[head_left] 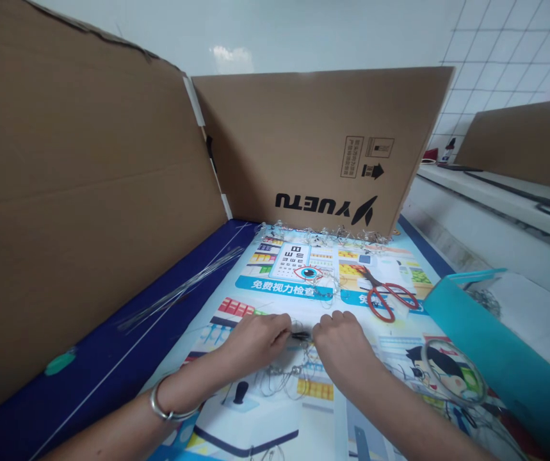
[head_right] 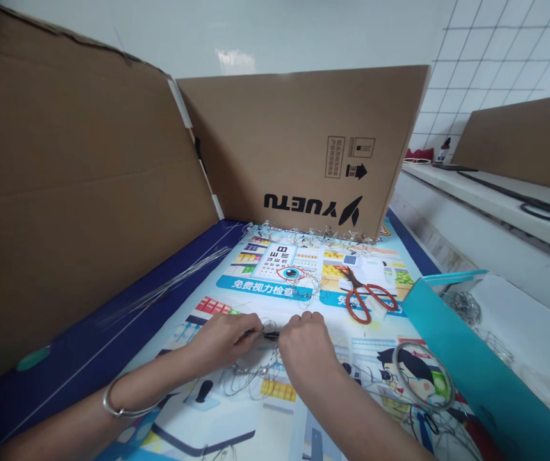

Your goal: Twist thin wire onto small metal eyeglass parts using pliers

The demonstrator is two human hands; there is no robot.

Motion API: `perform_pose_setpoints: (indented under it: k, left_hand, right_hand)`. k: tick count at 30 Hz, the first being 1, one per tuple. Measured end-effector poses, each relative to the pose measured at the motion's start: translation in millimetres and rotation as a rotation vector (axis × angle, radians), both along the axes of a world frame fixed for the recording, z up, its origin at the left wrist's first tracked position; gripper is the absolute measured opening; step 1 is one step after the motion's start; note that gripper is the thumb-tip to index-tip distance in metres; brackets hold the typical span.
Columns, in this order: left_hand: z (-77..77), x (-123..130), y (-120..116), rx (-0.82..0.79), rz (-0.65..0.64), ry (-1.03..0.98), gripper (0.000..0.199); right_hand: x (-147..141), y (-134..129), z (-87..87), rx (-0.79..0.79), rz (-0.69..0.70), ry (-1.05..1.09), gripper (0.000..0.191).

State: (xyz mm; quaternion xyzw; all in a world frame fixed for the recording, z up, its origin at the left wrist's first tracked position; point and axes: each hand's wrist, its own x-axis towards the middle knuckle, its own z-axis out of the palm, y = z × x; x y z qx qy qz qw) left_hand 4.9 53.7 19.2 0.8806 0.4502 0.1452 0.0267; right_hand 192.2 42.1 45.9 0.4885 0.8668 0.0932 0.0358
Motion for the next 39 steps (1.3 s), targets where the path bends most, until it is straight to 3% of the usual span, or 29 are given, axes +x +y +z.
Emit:
perform_pose_setpoints:
  k: [15, 31, 39]
  left_hand:
    - [2.7, -0.8, -1.1, 0.041, -0.018, 0.085, 0.009]
    - [-0.2, -1.9, -0.3, 0.009, -0.056, -0.038, 0.012]
    - [-3.3, -1.4, 2.5, 0.089, -0.059, 0.039, 0.010]
  right_hand:
    - [0.4, -8.7, -7.3, 0.003, -0.110, 0.023, 0.014]
    - [4.5, -5.1, -7.2, -0.003, -0.053, 0.019, 0.014]
    - [4.9, -4.8, -8.1, -0.006, -0.039, 0.016, 0.014]
